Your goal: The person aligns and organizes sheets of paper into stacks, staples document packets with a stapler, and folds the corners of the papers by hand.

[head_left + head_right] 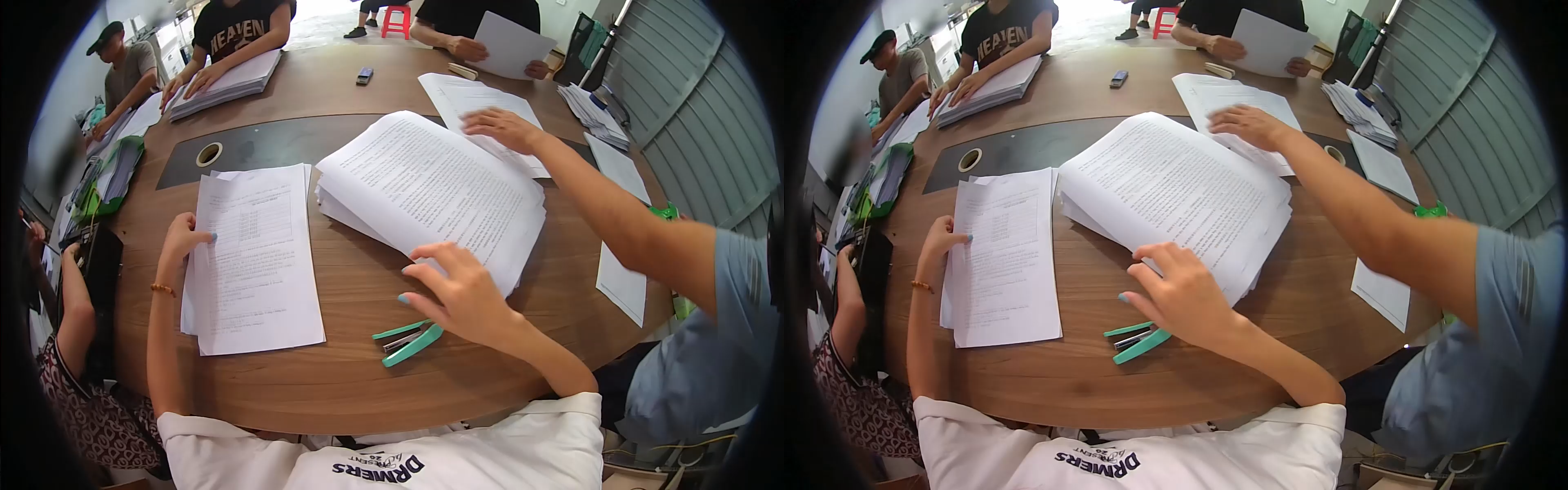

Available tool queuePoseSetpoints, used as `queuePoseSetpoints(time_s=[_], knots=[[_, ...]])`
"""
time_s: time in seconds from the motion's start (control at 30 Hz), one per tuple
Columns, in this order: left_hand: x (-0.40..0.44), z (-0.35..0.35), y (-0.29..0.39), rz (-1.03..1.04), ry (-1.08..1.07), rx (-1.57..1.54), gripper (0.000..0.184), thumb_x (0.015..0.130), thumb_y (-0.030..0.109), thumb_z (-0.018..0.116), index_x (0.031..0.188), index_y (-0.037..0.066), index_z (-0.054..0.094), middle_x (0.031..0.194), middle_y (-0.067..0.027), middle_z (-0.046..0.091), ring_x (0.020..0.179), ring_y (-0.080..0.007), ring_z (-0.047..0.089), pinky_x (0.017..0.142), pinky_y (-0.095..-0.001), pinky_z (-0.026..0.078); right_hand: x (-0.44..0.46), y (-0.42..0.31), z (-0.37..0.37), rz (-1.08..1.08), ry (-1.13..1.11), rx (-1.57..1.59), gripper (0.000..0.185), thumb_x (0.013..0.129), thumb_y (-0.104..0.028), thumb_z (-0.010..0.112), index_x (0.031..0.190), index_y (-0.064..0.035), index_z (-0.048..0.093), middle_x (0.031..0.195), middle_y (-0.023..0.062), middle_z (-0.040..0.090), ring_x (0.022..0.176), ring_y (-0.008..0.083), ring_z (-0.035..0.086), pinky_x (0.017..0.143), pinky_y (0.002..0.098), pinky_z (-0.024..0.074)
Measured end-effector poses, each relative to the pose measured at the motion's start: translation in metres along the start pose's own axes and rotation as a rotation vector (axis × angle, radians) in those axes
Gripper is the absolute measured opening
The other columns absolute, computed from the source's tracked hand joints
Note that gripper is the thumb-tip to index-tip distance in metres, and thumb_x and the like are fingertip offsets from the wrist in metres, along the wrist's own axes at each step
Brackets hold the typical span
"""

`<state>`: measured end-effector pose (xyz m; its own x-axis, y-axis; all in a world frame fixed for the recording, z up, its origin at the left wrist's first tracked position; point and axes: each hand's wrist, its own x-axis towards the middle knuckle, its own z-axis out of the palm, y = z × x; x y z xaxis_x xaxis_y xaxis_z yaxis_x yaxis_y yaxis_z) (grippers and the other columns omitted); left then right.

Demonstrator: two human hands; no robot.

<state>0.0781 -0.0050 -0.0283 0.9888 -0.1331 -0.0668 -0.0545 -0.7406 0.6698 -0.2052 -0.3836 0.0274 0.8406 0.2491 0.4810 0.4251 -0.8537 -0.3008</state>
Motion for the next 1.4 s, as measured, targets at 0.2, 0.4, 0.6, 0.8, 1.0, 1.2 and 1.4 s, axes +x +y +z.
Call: queuePoseSetpoints(time_s=[0.2, 0.4, 0.6, 0.8, 1.0, 1.2, 1.4], knots=[[0.003, -0.001, -0.003, 0.049, -0.113, -0.112, 0.028, 0.057, 0.002, 0.069, 0.082, 0.001, 0.059, 0.076, -0.0084, 0.061, 0.067, -0.0173, 0.058, 0.064, -0.0250, 0.044, -0.008, -0.003, 0.013, 0.022, -0.052, 0.060, 0.022, 0.074, -0.016, 0.068, 0.088, -0.0026, 0.058, 0.103, 0.0112, 0.052, 0.091, 0.0267, 0.053, 0.076, 0.0358, 0.0450], [-0.016, 0.001, 0.019, 0.056, -0.142, -0.330, 0.021, 0.062, -0.001, 0.063, 0.082, 0.004, 0.057, 0.076, -0.0068, 0.061, 0.067, -0.0145, 0.057, 0.063, -0.0247, 0.044, -0.004, -0.007, 0.013, -0.005, -0.076, 0.087, 0.018, 0.073, -0.012, 0.067, 0.084, -0.0008, 0.057, 0.104, 0.0122, 0.051, 0.091, 0.0265, 0.054, 0.075, 0.0355, 0.0455], [-0.023, 0.006, 0.018, 0.208, -0.113, -0.640, 0.014, 0.076, 0.005, 0.061, 0.085, 0.005, 0.051, 0.076, -0.0058, 0.061, 0.064, -0.0081, 0.055, 0.056, -0.0212, 0.042, 0.024, -0.017, 0.019, 0.032, -0.112, 0.234, 0.015, 0.075, -0.010, 0.067, 0.087, -0.0030, 0.059, 0.107, 0.0120, 0.053, 0.091, 0.0241, 0.056, 0.074, 0.0323, 0.0467], [-0.040, -0.019, 0.000, 0.488, 0.280, -0.689, 0.018, 0.086, 0.016, 0.059, 0.092, 0.005, 0.045, 0.080, -0.0058, 0.062, 0.061, -0.0059, 0.054, 0.053, -0.0180, 0.042, 0.091, -0.017, 0.076, 0.442, -0.268, 0.758, 0.045, 0.081, -0.026, 0.063, 0.113, 0.0005, 0.047, 0.114, 0.0171, 0.053, 0.107, 0.0240, 0.053, 0.086, 0.0346, 0.0444], [-0.059, -0.039, 0.016, 0.559, 0.488, -0.897, 0.037, 0.087, 0.016, 0.057, 0.117, 0.002, 0.038, 0.095, -0.0103, 0.061, 0.079, -0.0108, 0.059, 0.064, -0.0218, 0.049, 0.179, -0.041, 0.121, 0.350, -0.280, 1.214, 0.059, 0.075, -0.031, 0.069, 0.118, 0.0028, 0.048, 0.106, 0.0178, 0.058, 0.104, 0.0251, 0.054, 0.087, 0.0378, 0.0427], [-0.048, -0.028, -0.032, 0.252, 0.116, -1.190, 0.058, 0.090, 0.027, 0.050, 0.135, 0.004, 0.022, 0.121, -0.0148, 0.049, 0.107, -0.0193, 0.051, 0.087, -0.0307, 0.043, 0.197, -0.035, 0.148, 0.422, -0.168, 1.052, 0.031, 0.080, -0.013, 0.061, 0.107, 0.0017, 0.058, 0.098, 0.0087, 0.063, 0.090, 0.0193, 0.058, 0.081, 0.0333, 0.0447], [-0.023, -0.063, 0.007, 0.683, 0.939, -0.559, 0.052, 0.090, 0.021, 0.048, 0.135, 0.005, 0.028, 0.137, -0.0135, 0.035, 0.128, -0.0252, 0.031, 0.103, -0.0358, 0.026, 0.300, -0.033, 0.051, -0.215, 0.428, -0.208, 0.031, 0.076, -0.007, 0.053, 0.105, -0.0147, 0.063, 0.077, 0.0160, 0.063, 0.062, 0.0282, 0.062, 0.053, 0.0374, 0.0493]])
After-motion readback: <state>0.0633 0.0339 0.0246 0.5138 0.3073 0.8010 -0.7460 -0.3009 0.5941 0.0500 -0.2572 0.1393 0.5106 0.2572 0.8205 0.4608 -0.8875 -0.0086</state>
